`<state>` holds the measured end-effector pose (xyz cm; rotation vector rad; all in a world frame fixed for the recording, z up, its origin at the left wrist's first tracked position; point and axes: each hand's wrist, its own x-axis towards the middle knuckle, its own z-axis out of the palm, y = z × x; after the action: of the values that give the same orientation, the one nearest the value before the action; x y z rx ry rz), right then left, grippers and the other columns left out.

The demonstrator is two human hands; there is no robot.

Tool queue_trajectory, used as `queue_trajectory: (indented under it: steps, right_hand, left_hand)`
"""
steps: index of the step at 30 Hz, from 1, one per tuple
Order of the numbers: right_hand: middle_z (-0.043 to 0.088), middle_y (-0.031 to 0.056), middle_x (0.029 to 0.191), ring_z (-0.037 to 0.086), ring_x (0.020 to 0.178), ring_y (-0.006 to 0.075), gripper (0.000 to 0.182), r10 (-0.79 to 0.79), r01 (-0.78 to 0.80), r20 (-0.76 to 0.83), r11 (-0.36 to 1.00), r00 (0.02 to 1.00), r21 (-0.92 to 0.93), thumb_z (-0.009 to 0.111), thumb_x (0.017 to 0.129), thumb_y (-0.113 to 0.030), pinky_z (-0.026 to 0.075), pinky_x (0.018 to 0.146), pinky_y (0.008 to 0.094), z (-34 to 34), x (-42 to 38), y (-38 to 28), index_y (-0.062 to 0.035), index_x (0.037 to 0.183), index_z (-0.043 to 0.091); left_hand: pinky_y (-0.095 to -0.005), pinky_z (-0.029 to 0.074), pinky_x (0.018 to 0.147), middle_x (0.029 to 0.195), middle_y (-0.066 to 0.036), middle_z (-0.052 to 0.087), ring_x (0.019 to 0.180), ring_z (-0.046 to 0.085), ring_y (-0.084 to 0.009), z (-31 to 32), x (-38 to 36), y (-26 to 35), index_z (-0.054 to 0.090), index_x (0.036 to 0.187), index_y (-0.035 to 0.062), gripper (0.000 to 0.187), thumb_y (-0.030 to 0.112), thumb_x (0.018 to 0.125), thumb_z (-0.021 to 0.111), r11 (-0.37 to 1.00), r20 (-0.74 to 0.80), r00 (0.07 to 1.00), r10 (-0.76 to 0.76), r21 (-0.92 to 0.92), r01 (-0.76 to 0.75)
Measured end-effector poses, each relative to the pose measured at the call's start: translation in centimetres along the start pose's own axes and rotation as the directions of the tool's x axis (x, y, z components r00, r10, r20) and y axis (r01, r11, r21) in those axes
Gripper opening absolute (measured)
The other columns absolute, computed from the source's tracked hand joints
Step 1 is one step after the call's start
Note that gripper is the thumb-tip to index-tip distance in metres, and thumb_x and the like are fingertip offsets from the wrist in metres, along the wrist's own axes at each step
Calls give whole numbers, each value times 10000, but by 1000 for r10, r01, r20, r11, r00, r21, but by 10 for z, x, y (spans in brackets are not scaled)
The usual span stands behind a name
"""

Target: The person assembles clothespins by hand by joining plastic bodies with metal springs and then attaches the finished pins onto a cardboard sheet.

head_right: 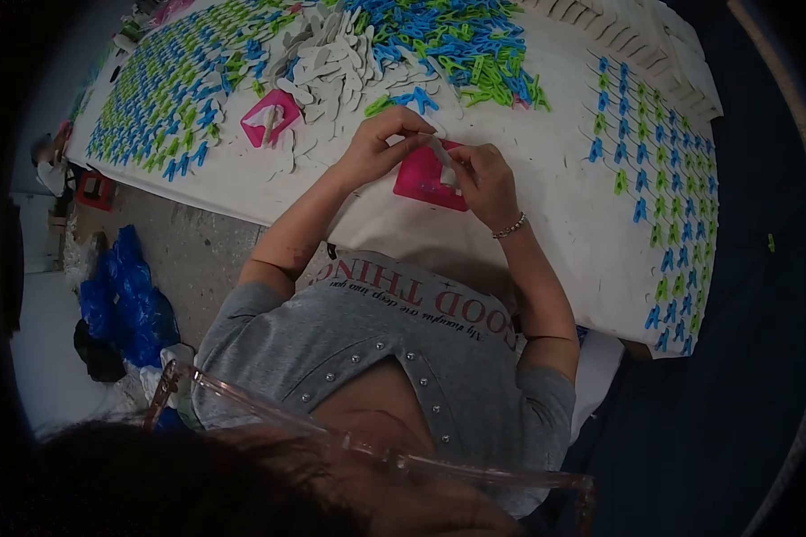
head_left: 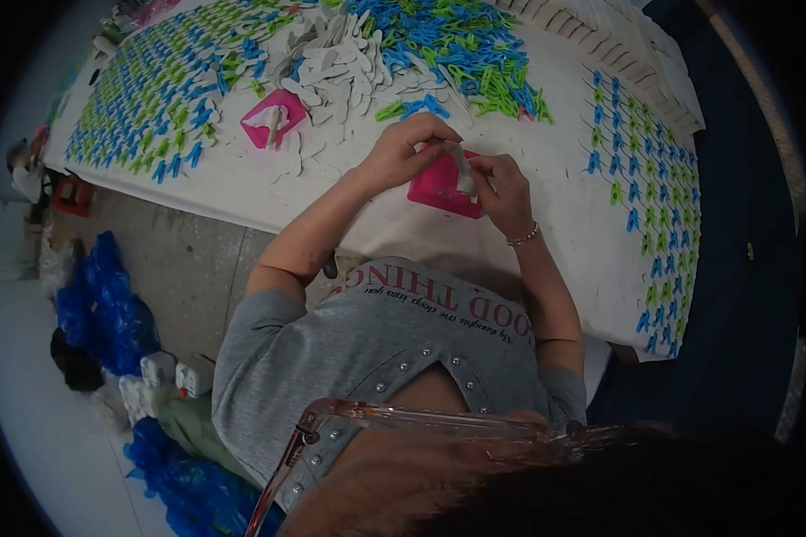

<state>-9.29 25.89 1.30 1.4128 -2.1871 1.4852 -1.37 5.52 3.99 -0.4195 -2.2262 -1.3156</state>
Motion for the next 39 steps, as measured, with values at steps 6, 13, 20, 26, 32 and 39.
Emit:
queue_trajectory:
  steps: [6,13,20,26,32,39]
  right_hand:
    - [604,97,840,596,758,232,175,-87,93,45,986,995,-141,649,763,25,495,661,327,-14,-3,-3,-33,926,618]
    - [609,94,836,575,792,278,177,-112,121,48,958,993,-260,625,685,14,480,692,376,-24,-13,2,-37,854,611]
    - [585,110,827,571,795,280,209,-76,58,-84,979,994,-198,596,670,34,482,713,365,-35,0,-9,-36,867,590]
    - [590,66,938,567,852,152,270,118,-109,-36,976,992,189,616,765,16,476,760,283,-30,13,-16,-27,1024,554]
    - [582,50,979,561,864,124,373,206,-221,79,897,975,383,597,790,24,475,772,267,-9,0,2,-38,1140,484]
    - [577,67,963,573,863,143,314,194,-206,80,960,978,187,602,783,22,482,747,262,5,-1,-4,-30,1081,518]
  left_hand:
    - [-308,486,708,891,-82,617,821,602,-218,0,-9,-4,627,942,52,156,-7,798,626,994,102,989,-111,25,109]
    - [-386,473,707,835,-101,598,828,585,-297,15,-9,-11,615,882,78,141,66,748,656,987,187,981,-49,159,19]
    - [-393,463,674,785,-86,577,793,572,-292,27,-1,-5,627,819,86,89,97,741,668,983,200,977,-72,182,35]
    - [-390,468,670,786,-82,584,789,577,-289,44,6,-2,631,796,79,75,119,748,671,979,218,975,-47,205,1]
    - [-367,478,717,835,-88,601,829,582,-295,33,-3,5,633,831,71,102,108,751,684,993,97,989,-114,32,112]
    - [-335,453,805,931,-69,580,908,552,-235,10,2,20,578,1017,63,273,75,764,681,990,69,990,-124,-54,127]
